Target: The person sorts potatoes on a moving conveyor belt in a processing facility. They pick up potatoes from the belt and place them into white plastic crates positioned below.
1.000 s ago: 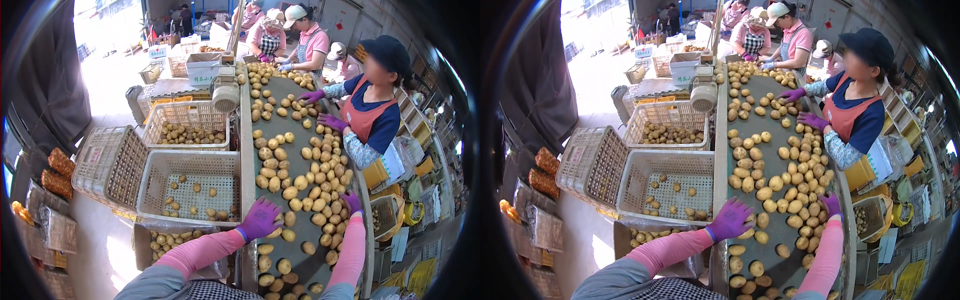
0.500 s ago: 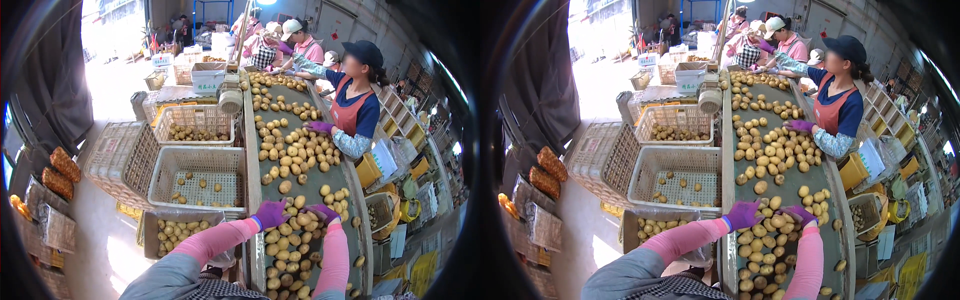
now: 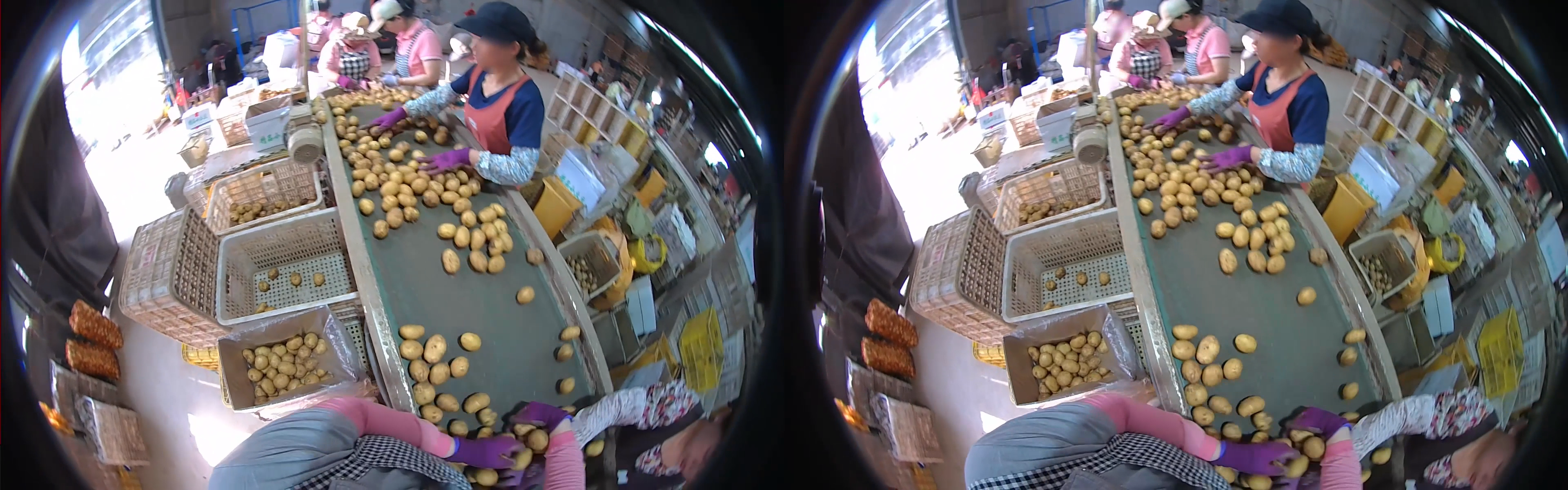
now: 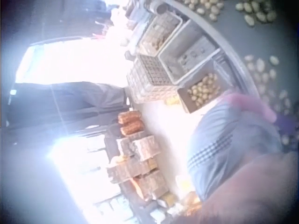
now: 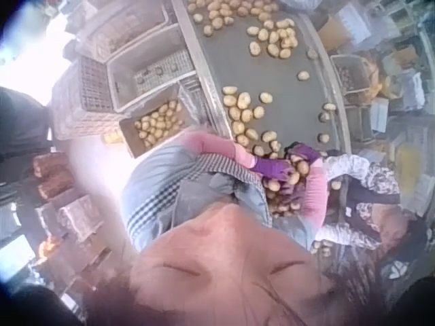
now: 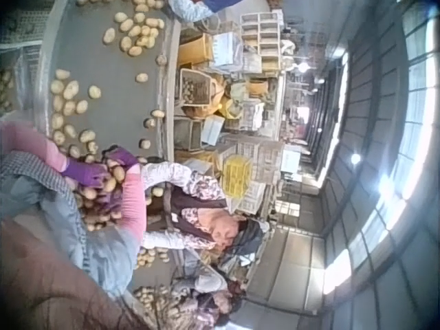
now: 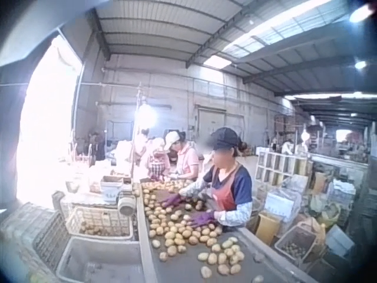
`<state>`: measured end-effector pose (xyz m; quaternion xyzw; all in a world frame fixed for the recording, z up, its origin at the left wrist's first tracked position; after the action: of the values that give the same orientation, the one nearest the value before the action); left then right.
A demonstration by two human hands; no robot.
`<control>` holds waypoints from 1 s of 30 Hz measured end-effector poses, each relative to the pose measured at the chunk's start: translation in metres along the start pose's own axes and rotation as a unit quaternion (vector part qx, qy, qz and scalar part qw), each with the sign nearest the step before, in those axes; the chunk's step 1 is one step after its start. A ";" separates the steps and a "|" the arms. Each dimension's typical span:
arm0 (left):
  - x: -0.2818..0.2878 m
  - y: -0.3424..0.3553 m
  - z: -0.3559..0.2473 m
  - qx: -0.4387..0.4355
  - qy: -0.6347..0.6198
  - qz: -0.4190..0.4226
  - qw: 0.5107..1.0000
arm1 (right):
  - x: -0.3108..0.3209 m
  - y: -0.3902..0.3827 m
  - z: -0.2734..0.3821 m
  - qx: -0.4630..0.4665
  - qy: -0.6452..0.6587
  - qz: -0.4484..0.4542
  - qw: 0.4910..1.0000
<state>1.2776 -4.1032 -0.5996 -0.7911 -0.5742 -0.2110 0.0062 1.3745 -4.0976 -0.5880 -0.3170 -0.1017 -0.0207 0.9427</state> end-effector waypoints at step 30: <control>0.268 -0.164 0.021 0.265 0.504 -0.191 0.800 | -0.085 -0.067 -0.018 0.044 -0.101 -0.606 0.788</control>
<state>1.2021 -3.7992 -0.5656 -0.4155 -0.6628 -0.4161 0.4636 1.2878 -4.1638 -0.5801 -0.1488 -0.3680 -0.5517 0.7335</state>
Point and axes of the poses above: each hand's wrist, its own y-axis towards the middle knuckle, its own x-axis out of the back of the hand, z = x × y, the point moved 10 cm from there along y, towards the middle knuckle, and after that the axes turned 3 degrees about -y, right-handed, at the moved point
